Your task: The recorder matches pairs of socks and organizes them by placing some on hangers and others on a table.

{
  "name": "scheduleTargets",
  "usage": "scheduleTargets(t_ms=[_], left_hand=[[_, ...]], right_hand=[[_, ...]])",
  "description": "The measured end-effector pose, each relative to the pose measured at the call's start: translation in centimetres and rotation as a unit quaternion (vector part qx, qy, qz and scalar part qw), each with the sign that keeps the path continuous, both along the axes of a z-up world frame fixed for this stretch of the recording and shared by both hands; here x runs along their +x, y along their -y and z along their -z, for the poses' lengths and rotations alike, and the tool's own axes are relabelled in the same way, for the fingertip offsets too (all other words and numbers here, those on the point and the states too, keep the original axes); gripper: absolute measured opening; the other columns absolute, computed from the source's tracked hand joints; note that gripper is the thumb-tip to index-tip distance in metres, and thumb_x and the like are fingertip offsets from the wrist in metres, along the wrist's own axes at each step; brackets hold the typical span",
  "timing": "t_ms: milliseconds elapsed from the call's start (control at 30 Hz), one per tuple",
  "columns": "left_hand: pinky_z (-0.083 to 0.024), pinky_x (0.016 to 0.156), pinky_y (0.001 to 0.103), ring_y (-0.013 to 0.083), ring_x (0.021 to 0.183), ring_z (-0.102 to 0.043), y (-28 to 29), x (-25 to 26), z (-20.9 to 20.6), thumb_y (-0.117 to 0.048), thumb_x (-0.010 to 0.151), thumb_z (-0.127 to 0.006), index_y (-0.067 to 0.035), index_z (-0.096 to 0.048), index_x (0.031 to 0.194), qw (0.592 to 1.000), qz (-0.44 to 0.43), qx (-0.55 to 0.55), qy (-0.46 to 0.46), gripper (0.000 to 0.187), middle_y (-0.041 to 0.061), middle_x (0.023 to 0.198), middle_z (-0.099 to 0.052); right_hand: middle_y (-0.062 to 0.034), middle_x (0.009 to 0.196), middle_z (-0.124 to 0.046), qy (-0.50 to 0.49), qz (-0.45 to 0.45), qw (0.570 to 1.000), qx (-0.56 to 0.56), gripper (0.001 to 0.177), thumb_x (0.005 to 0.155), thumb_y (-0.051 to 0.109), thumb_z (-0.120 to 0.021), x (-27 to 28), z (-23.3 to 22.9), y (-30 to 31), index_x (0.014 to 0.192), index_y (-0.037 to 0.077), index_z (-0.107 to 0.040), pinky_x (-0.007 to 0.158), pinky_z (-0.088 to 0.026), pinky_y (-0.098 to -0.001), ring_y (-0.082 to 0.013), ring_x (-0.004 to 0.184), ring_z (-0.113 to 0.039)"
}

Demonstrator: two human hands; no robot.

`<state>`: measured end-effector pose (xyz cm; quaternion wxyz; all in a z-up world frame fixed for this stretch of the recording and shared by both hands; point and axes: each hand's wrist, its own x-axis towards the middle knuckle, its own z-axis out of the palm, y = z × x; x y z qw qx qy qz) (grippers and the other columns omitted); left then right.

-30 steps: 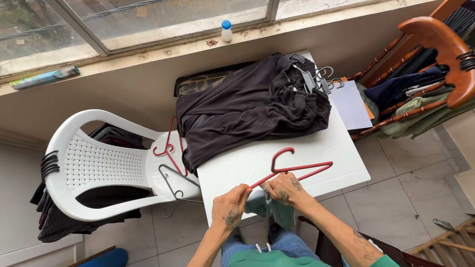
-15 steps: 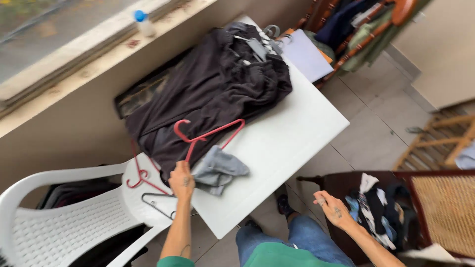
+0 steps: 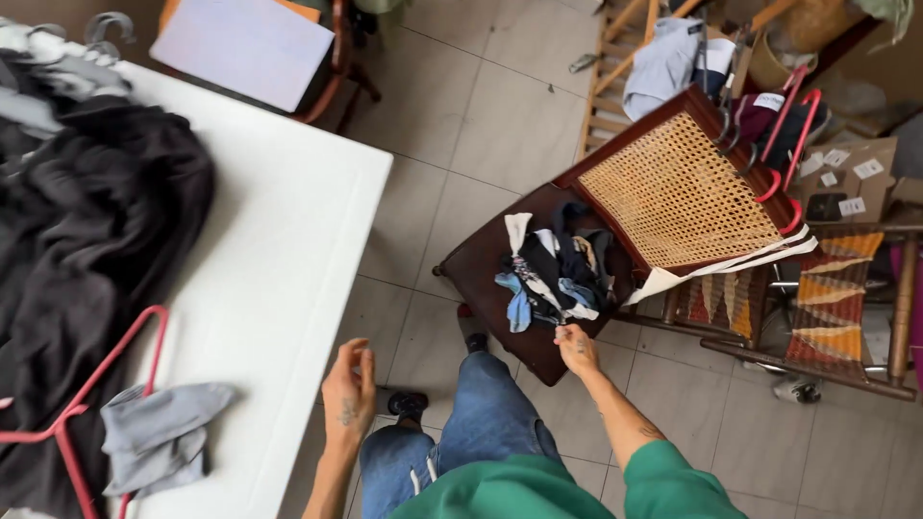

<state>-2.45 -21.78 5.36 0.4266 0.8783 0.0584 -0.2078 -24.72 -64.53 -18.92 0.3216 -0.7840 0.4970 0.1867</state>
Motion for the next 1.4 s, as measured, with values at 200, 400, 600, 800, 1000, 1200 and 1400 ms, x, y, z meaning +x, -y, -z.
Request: scheduleTargets(t_ms=[200, 400, 600, 800, 1000, 1200, 1400], left_hand=[[-0.057, 0.068, 0.033, 0.0197, 0.071, -0.074, 12.7, -3.7, 0.8, -0.026, 0.101, -0.055, -0.010, -0.065, 0.120, 0.994, 0.073, -0.012, -0.082, 0.027, 0.011, 0.091, -0.078], [-0.057, 0.075, 0.029, 0.0145, 0.075, -0.074, 16.8, -7.4, 2.2, -0.026, 0.098, -0.058, -0.012, -0.069, 0.115, 0.978, 0.066, 0.039, -0.194, 0.025, 0.005, 0.089, -0.082], [-0.056, 0.070, 0.027, 0.0121, 0.067, -0.072, 14.3, -10.9, 6.1, -0.022, 0.094, -0.063, -0.012, -0.075, 0.105, 0.975, 0.024, 0.089, -0.202, 0.019, 0.003, 0.080, -0.082], [-0.055, 0.065, 0.025, 0.0072, 0.070, -0.076, 13.0, -12.5, 8.2, -0.021, 0.094, -0.063, -0.014, -0.076, 0.104, 0.972, 0.034, 0.090, -0.213, 0.018, 0.001, 0.081, -0.083], [-0.055, 0.064, 0.025, 0.0094, 0.065, -0.072, 16.5, -10.4, 5.1, -0.023, 0.095, -0.062, -0.014, -0.075, 0.103, 0.972, 0.048, 0.081, -0.216, 0.018, -0.001, 0.081, -0.083], [-0.054, 0.061, 0.027, 0.0108, 0.062, -0.068, 17.1, -10.8, 5.2, -0.026, 0.094, -0.063, -0.015, -0.076, 0.105, 0.971, 0.043, 0.082, -0.221, 0.019, 0.000, 0.077, -0.081], [-0.054, 0.061, 0.026, 0.0097, 0.066, -0.073, 17.1, -11.5, 6.1, -0.026, 0.094, -0.064, -0.015, -0.076, 0.103, 0.971, 0.045, 0.081, -0.222, 0.018, 0.000, 0.078, -0.082]], right_hand=[[-0.0154, 0.105, -0.074, -0.073, -0.142, 0.987, 0.001, 0.032, 0.097, 0.044, -0.056, 5.9, 2.9, 1.9, 0.117, 0.022, -0.066, 0.086, -0.055, -0.0497, -0.0409, 0.101, -0.069], [-0.0109, 0.122, -0.063, -0.027, -0.234, 0.965, 0.119, 0.027, 0.092, 0.032, -0.065, 9.3, 6.7, 0.0, 0.118, 0.023, -0.063, 0.091, -0.051, -0.0487, -0.0374, 0.113, -0.061], [-0.0211, 0.130, -0.060, 0.072, -0.246, 0.958, -0.130, 0.040, 0.091, 0.021, -0.069, 12.1, 6.9, 2.9, 0.124, 0.003, -0.054, 0.098, -0.049, -0.0444, -0.0381, 0.115, -0.061], [-0.0304, 0.120, -0.059, 0.067, -0.173, 0.972, -0.144, 0.057, 0.105, 0.034, -0.066, 12.9, 7.9, 7.8, 0.135, -0.010, -0.046, 0.091, -0.049, -0.0481, -0.0402, 0.105, -0.061], [-0.0118, 0.105, -0.066, 0.007, -0.234, 0.966, -0.110, 0.007, 0.095, 0.013, -0.064, 12.6, 5.7, 8.9, 0.102, 0.011, -0.065, 0.092, -0.053, -0.0420, -0.0302, 0.102, -0.064], [-0.0162, 0.100, -0.064, 0.158, -0.202, 0.956, -0.144, 0.006, 0.101, 0.010, -0.062, 9.9, 4.0, 7.9, 0.102, 0.007, -0.057, 0.086, -0.053, -0.0459, -0.0352, 0.095, -0.064], [-0.0198, 0.118, -0.064, 0.071, -0.291, 0.953, 0.043, 0.030, 0.101, 0.013, -0.061, 10.6, 4.8, 6.4, 0.128, 0.005, -0.054, 0.087, -0.053, -0.0469, -0.0393, 0.100, -0.064]])
